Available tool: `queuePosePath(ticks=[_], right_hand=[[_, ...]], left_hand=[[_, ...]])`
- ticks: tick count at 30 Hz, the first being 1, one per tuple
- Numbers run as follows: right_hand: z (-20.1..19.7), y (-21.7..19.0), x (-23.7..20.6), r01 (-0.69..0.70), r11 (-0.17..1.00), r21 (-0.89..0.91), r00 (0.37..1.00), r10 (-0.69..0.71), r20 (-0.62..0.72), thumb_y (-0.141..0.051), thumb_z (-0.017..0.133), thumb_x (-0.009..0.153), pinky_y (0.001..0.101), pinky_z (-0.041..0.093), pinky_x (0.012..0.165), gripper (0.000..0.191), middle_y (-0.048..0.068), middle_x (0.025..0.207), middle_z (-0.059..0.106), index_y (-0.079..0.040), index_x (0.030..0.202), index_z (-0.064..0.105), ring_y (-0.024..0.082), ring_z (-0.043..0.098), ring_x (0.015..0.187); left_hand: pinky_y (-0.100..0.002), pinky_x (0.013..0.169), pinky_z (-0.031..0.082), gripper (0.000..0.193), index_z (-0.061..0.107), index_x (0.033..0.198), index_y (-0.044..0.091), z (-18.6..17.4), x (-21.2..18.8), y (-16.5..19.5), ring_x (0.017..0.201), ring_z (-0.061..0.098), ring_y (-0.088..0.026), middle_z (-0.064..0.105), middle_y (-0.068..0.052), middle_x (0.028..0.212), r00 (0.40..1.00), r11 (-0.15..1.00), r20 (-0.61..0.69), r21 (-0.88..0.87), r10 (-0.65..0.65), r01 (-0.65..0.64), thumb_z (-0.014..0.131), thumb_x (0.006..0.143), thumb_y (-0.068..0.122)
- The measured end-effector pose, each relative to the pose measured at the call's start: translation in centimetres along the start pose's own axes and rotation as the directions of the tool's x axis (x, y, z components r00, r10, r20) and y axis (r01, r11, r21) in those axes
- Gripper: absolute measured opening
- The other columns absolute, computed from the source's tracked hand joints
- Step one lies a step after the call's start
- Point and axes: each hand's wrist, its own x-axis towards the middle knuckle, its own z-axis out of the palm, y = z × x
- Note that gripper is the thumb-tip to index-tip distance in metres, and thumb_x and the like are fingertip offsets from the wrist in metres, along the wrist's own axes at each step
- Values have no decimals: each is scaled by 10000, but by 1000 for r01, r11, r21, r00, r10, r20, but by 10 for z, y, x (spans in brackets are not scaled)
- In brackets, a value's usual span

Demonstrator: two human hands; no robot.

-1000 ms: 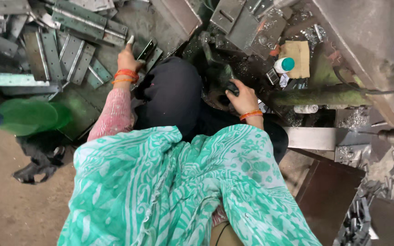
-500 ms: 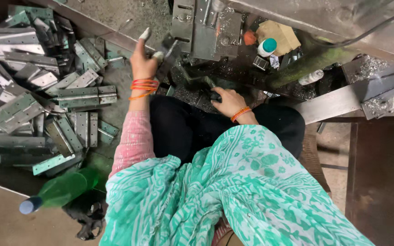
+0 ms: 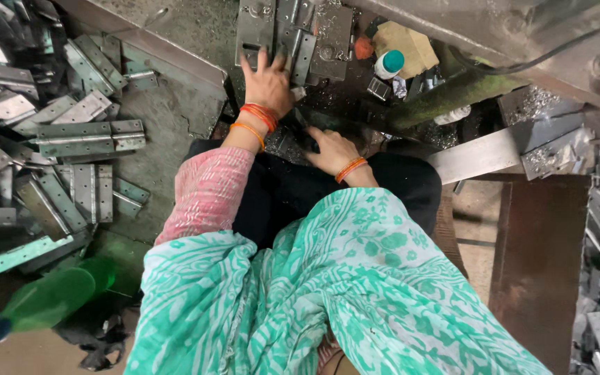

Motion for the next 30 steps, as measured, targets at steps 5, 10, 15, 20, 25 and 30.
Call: queuePosePath(ticks=[5, 10, 15, 20, 25, 30], right_hand=[[-15, -4, 5, 14, 996, -83, 999, -10, 45, -369, 702, 851, 548, 538, 895, 605, 240, 1175, 682, -159, 1400, 557, 456, 646, 1086], [-13, -2, 3, -34, 993, -113, 999, 35, 7, -352, 709, 846, 548, 540, 892, 605, 224, 1178, 685, -171, 1407, 573, 445, 652, 1079], [12, 21, 4, -4, 990, -141, 999, -4, -53, -327, 734, 831, 546, 543, 884, 611, 201, 1177, 687, -150, 1394, 574, 419, 654, 1099], [82, 37, -6, -10, 995, -95, 978, -10, -208, -302, 776, 791, 546, 548, 824, 664, 242, 1256, 618, -169, 1406, 563, 446, 656, 1007], [126, 38, -14, 51, 994, 101, 951, -17, -310, -298, 745, 867, 516, 569, 832, 513, 163, 1293, 650, -226, 1358, 616, 424, 676, 1039], [81, 52, -4, 81, 996, 34, 974, -72, -214, -242, 780, 752, 524, 537, 879, 627, 198, 1174, 659, -157, 1350, 609, 444, 648, 1076]], left_hand=[[-834, 1082, 45, 636, 627, 1413, 133, 12, 33, 3, 1461, 232, -392, 513, -55, 1483, 998, 994, -63, 107, -4, 11, 575, 899, 503], [-817, 1089, 75, 475, 712, 1337, 118, 13, 51, 15, 1511, 226, -425, 583, -90, 1436, 1000, 986, -26, 166, -15, 19, 560, 998, 413], [-785, 1080, 133, 362, 761, 1228, 154, 15, 56, 19, 1479, 272, -373, 592, -67, 1442, 999, 987, -30, 160, -20, 24, 591, 936, 285], [-790, 1126, 134, 346, 761, 1271, 127, 17, 60, 18, 1504, 282, -371, 603, -77, 1440, 1000, 993, -29, 121, -10, 14, 578, 1012, 266], [-787, 1078, 105, 439, 727, 1287, 103, 14, 46, 19, 1488, 227, -421, 541, -102, 1492, 993, 985, -115, 167, -16, 36, 545, 954, 323], [-828, 1051, 104, 499, 680, 1336, 103, 15, 35, 19, 1435, 249, -422, 538, -76, 1459, 992, 990, -118, 130, -35, 50, 531, 923, 341]])
